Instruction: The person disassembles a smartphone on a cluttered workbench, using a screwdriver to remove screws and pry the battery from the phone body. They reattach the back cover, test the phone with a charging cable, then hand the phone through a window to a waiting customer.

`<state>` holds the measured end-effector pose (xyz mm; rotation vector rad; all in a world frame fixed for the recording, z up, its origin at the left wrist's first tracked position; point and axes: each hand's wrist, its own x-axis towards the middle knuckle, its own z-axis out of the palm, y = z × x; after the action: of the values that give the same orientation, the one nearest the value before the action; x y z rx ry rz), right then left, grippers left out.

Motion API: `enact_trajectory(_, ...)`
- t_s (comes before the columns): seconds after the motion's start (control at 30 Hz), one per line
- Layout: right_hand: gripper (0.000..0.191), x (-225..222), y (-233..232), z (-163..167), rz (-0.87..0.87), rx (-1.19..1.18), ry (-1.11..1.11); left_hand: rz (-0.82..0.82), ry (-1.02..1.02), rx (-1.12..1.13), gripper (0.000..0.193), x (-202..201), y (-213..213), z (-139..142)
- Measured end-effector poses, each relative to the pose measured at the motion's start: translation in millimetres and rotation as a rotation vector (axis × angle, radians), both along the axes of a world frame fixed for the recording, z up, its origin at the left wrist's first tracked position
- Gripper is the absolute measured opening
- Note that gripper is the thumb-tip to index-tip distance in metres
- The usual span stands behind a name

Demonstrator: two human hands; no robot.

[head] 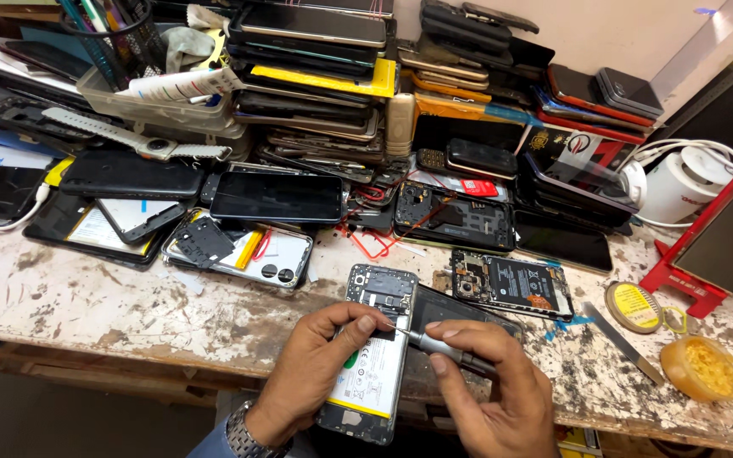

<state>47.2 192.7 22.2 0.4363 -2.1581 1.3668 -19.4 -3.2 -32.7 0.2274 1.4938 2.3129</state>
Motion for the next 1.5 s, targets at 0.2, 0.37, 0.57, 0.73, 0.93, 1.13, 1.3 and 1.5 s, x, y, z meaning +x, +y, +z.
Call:
enact_trajectory(0.2, 0.030, -0.4, -1.6, 1.7, 0.014, 0.064, -0.016, -0.021, -0.071, 0.001, 0.025, -0.4, 0.1, 2.3)
enact_trajectory(0.37, 0.031, -0.3, -1.2, 1.9, -0.004, 0.043, -0.005, -0.005, -0.038, -0.010, 0.024, -0.8, 0.1, 2.5)
enact_trajectory(0.57, 0.031, -1.1, -0.1, 0.4, -0.028, 0.017, 0.007, 0.012, -0.019, -0.033, 0.022, -1.0, 1.0, -0.3)
enact_trajectory(0.73, 0.030, -0.1, -0.5, -0.2, -0.033, -0.004, -0.008, 0.043, -0.015, -0.037, 0.019, -1.7, 3.5, -2.7)
enact_trajectory(0.93, 0.030, 0.6, -1.1, -2.2, -0.028, 0.000, -0.022, 0.054, -0.001, -0.003, 0.019, 0.3, 3.8, -4.7)
enact_trajectory(1.13, 0.030, 2.4, -2.1, -3.2, -0.053, 0.001, -0.024, 0.046, -0.025, 0.026, 0.019, 0.8, 3.8, -4.5)
enact_trajectory(1.3, 0.030, 2.7, -3.5, -1.3, -0.072, 0.009, -0.052, 0.044, -0.007, 0.031, 0.019, 0.8, 3.5, -3.7)
enact_trajectory(1.5, 0.031, 1.9, -0.6, 2.1, -0.044, 0.091, -0.015, 0.057, 0.000, 0.021, 0.019, 1.5, 5.1, -4.4)
